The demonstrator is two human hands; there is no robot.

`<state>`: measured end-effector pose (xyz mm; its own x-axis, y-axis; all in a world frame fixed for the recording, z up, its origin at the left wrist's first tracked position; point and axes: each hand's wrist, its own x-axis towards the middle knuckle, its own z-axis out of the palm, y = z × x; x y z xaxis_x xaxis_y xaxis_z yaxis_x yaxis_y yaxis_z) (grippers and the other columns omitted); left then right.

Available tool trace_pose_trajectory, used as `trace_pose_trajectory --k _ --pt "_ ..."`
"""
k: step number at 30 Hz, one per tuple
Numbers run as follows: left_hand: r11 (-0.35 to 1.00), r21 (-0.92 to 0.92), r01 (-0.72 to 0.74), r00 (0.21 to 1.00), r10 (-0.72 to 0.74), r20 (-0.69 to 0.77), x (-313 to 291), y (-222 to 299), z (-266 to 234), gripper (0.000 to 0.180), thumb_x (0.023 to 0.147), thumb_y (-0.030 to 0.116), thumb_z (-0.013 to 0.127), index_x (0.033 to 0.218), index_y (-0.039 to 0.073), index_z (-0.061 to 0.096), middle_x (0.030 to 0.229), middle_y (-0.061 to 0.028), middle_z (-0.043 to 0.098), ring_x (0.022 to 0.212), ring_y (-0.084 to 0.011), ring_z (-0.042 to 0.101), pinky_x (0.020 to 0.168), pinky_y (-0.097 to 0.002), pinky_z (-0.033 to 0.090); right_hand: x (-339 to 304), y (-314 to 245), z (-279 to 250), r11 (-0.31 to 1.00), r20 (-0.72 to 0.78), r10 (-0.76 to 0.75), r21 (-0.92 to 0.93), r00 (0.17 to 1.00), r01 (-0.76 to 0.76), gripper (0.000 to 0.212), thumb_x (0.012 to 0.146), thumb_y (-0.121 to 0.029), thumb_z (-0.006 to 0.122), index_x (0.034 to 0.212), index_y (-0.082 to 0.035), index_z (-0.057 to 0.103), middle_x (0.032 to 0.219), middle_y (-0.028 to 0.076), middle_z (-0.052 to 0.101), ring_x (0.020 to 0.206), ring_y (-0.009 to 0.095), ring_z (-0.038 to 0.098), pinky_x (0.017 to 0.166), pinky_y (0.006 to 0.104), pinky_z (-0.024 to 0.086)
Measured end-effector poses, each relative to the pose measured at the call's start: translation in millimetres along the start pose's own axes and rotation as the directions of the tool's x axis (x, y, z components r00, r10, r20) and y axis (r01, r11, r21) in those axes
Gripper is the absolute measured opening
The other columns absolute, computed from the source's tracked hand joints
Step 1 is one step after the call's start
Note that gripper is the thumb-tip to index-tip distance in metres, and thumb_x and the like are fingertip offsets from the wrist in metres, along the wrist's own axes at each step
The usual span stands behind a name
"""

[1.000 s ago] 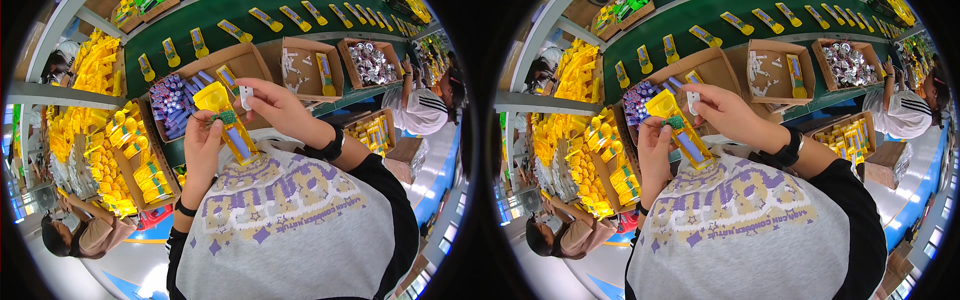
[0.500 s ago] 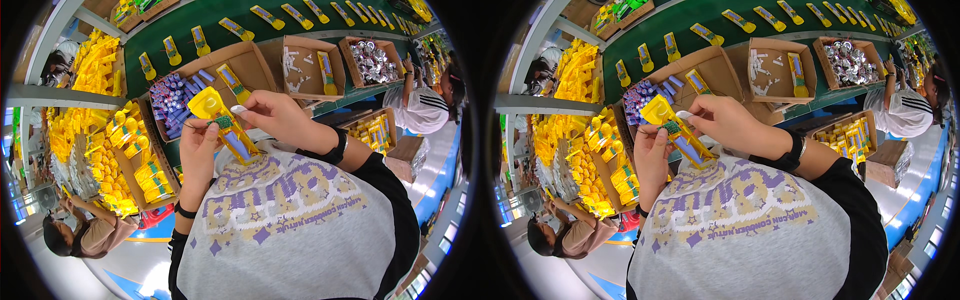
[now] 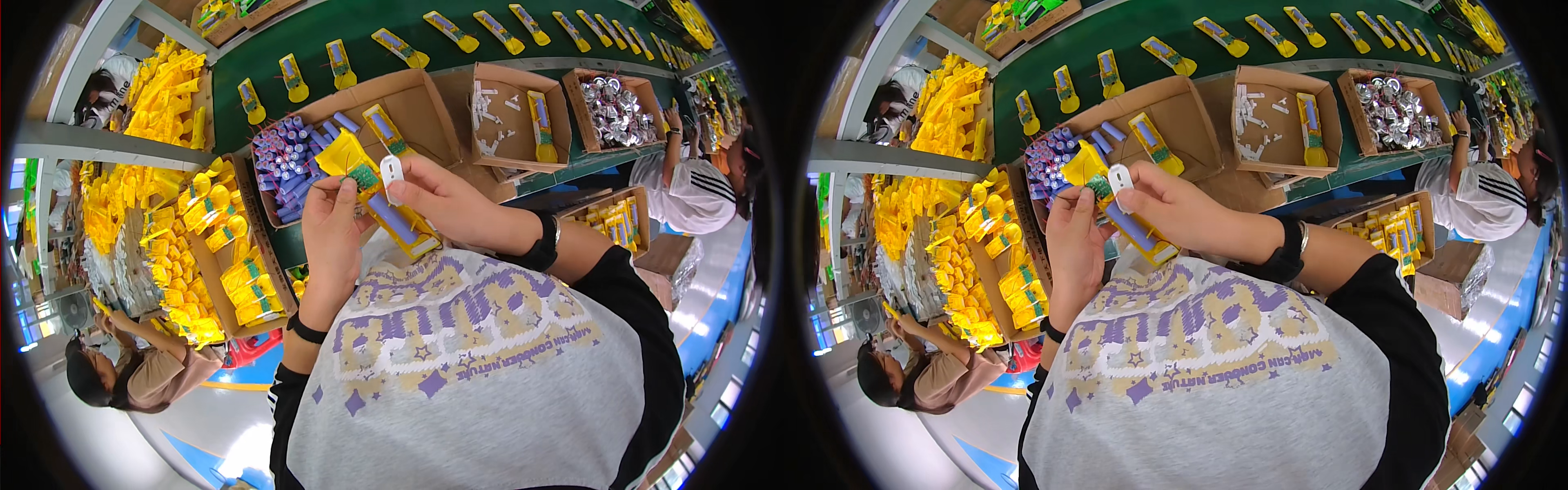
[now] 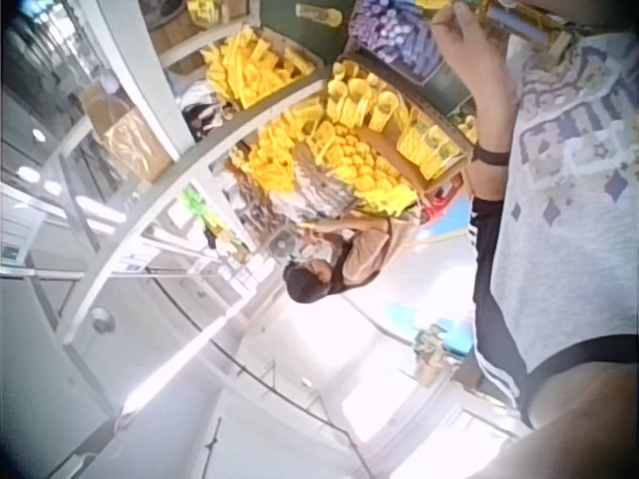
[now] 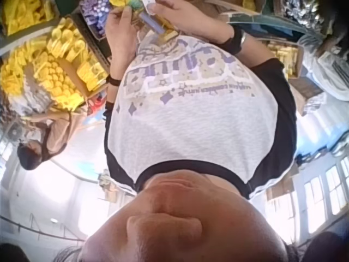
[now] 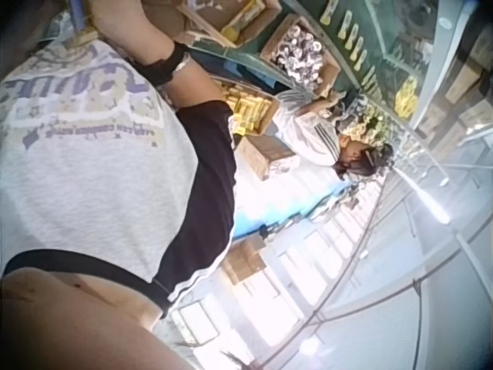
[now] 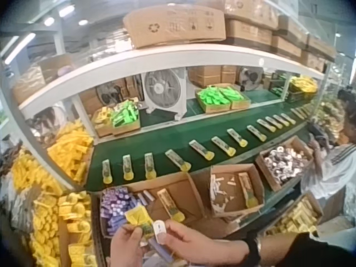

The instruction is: Assembling small yellow handheld electronic devices on an industrial production line.

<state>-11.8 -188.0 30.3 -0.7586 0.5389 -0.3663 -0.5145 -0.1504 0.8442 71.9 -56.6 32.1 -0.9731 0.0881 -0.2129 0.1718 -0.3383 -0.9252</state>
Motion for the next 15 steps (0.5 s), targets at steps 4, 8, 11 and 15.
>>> trace_pose_trajectory --k 4,8,11,15 --pt "0.996 -0.062 0.06 0.998 -0.057 0.036 0.8 5.6 1.8 0.014 0.087 0.015 0.048 0.096 0.005 0.046 0.094 -0.0062 0.055 0.085 -0.0149 0.054 0.07 -0.0313 0.047 1.5 4.7 0.2 1.0 0.016 -0.005 0.012 1.0 0.004 0.02 0.09 -0.02 0.042 0.104 -0.006 0.043 0.084 0.0 0.051 0.075 0.004 0.046 0.064 0.0203 0.041" --pt "0.971 -0.114 0.209 0.968 -0.189 0.164 2.8 15.7 -5.3 0.015 0.085 0.017 0.05 0.094 0.005 0.05 0.093 -0.0055 0.058 0.086 -0.0142 0.055 0.076 -0.0324 0.045 -3.4 5.8 -1.0 0.997 0.073 -0.068 0.049 0.995 0.065 0.024 0.09 -0.024 0.042 0.107 -0.007 0.043 0.085 0.0 0.05 0.074 0.004 0.046 0.063 0.0204 0.041" --pt "0.95 -0.162 0.265 0.951 -0.231 0.204 0.6 20.7 -9.7 0.015 0.084 0.018 0.052 0.092 0.006 0.054 0.092 -0.0041 0.059 0.085 -0.0127 0.054 0.079 -0.0323 0.042 -6.3 2.8 -5.1 0.999 0.114 -0.049 0.018 0.992 0.047 0.025 0.09 -0.025 0.042 0.107 -0.007 0.043 0.085 0.0 0.05 0.074 0.004 0.046 0.063 0.0202 0.04" --pt "0.965 -0.127 0.229 0.962 -0.205 0.179 -0.7 19.7 -12.4 0.014 0.083 0.019 0.054 0.089 0.007 0.056 0.09 -0.002 0.059 0.085 -0.0112 0.053 0.079 -0.0304 0.038 -4.8 1.8 -6.0 1.0 0.125 -0.023 0.013 0.992 0.021 0.025 0.09 -0.025 0.043 0.106 -0.007 0.043 0.085 0.0 0.051 0.074 0.004 0.046 0.063 0.0201 0.04"
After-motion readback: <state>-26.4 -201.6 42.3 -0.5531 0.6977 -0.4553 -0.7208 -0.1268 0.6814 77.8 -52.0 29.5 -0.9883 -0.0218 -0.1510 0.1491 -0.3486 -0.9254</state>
